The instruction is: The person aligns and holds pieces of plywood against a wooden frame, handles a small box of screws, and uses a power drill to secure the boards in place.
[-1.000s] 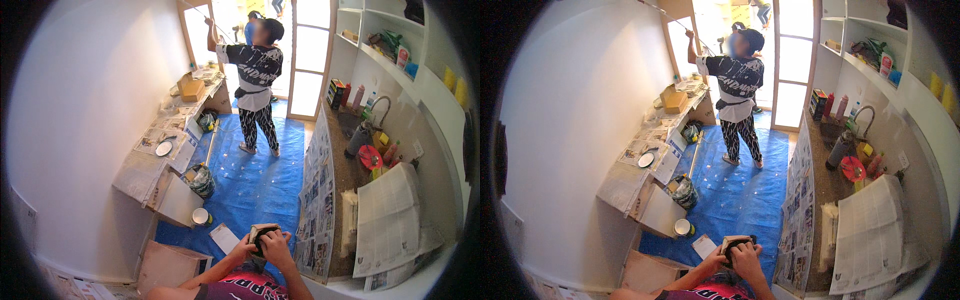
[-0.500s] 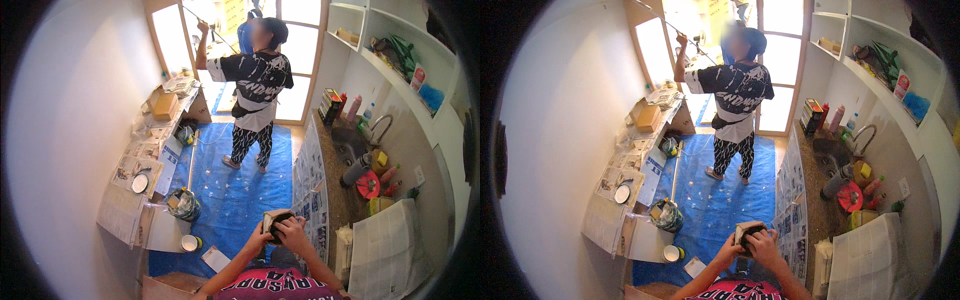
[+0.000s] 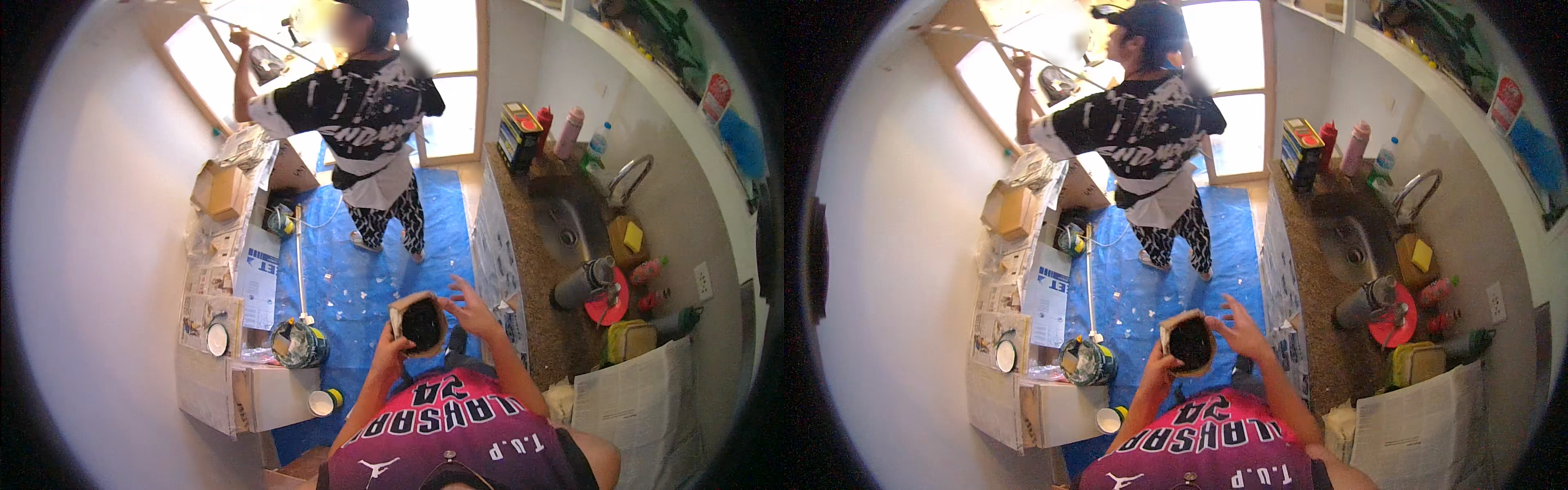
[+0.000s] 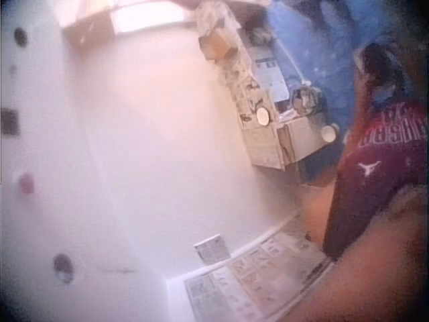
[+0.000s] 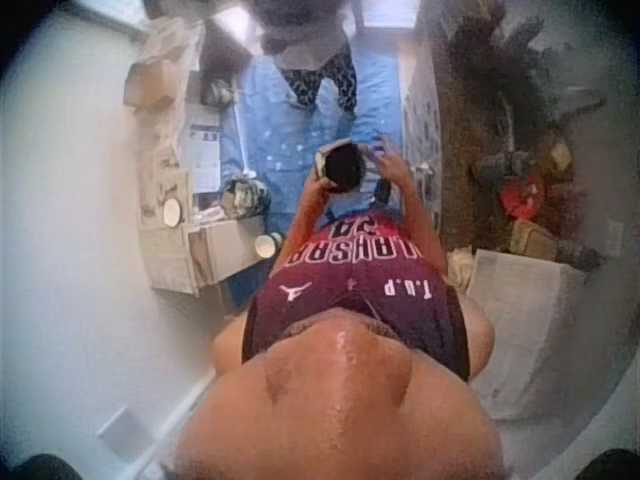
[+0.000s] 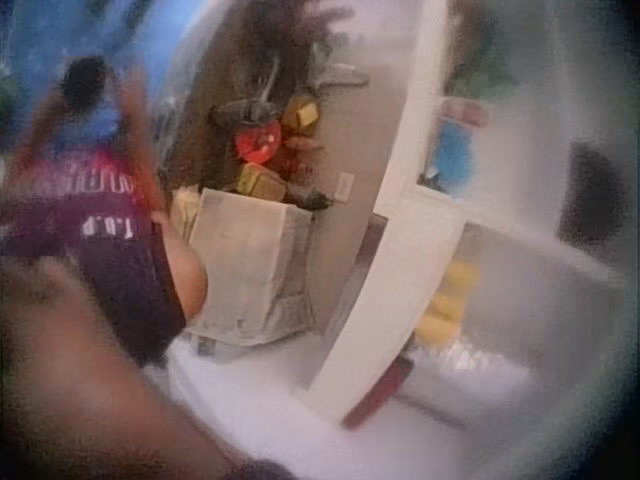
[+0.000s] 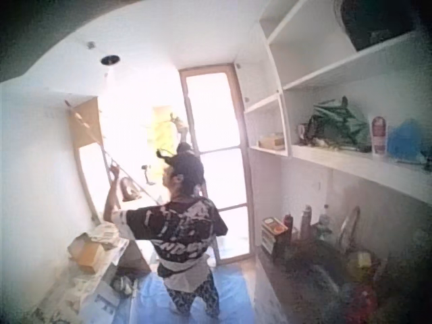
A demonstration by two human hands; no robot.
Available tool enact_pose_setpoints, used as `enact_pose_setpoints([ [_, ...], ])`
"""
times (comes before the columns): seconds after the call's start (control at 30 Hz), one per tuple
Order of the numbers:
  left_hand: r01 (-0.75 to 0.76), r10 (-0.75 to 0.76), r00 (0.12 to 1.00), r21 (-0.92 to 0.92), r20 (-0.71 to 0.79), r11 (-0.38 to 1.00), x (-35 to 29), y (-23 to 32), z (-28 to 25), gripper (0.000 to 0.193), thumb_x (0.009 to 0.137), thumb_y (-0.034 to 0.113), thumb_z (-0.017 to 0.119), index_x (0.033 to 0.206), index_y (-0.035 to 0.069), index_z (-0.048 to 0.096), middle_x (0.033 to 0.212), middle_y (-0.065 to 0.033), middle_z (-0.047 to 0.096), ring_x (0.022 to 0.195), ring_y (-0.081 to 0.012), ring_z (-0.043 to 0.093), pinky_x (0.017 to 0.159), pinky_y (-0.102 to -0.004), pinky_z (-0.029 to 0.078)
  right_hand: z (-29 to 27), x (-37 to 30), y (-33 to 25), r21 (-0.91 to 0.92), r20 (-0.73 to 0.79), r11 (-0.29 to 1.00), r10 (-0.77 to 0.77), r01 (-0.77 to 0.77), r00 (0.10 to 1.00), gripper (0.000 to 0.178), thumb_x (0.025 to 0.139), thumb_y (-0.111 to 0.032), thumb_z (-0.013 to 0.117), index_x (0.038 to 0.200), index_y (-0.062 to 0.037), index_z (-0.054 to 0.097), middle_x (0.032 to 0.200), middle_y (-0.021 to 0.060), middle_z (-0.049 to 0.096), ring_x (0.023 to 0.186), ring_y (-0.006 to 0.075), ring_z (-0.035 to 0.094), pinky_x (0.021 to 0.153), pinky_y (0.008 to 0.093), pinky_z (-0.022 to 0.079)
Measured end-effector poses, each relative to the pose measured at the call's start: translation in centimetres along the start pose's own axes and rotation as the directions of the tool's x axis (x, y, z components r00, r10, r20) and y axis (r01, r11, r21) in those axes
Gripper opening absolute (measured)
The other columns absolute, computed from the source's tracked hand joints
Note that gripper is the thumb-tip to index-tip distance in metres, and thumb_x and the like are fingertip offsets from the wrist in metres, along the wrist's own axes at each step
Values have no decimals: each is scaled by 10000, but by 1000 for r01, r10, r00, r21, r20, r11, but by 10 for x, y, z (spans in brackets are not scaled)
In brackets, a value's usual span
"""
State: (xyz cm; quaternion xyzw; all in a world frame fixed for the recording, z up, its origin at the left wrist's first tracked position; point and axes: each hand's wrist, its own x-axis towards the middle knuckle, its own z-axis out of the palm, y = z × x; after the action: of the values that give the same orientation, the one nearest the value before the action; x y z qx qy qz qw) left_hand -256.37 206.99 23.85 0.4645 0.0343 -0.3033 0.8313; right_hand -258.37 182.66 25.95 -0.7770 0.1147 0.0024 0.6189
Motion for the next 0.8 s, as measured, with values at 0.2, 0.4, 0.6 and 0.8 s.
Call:
enact_pose_setpoints([
  [0.2,7,-7,1000,31,-14,999,106,22,51,800,745,1,622,1526,32,457,1381,-124,628,1257,-293,641,1050,-421,560,-49,93,24,512,458,788,86,-342,885,842,1075,-426,627,1698,-106,158,1575,124,475,1394,247,505,1102,411,478],
  [0.4,77,-77,997,90,-2,993,226,42,100,771,815,12,630,1547,77,399,1384,-117,598,1250,-284,636,1014,-418,571,-89,199,38,588,269,804,-87,-92,959,812,1073,-361,647,1693,-89,199,1601,110,436,1470,213,406,1225,351,328],
  [0.6,29,-44,994,137,105,990,379,58,122,717,974,127,650,1614,97,327,1496,-125,534,1334,-315,591,1010,-511,583,-126,342,56,619,44,785,-29,-4,999,600,1066,-349,664,1559,-95,436,1461,59,567,1349,178,534,1160,356,424],
  [0.8,-13,-11,978,117,207,993,512,117,139,838,1054,283,647,1707,132,145,1623,-166,377,1420,-336,502,1041,-487,553,-203,510,46,837,91,540,24,-90,996,472,1074,-389,631,1454,-121,546,1297,57,678,1157,176,685,985,365,587],
])
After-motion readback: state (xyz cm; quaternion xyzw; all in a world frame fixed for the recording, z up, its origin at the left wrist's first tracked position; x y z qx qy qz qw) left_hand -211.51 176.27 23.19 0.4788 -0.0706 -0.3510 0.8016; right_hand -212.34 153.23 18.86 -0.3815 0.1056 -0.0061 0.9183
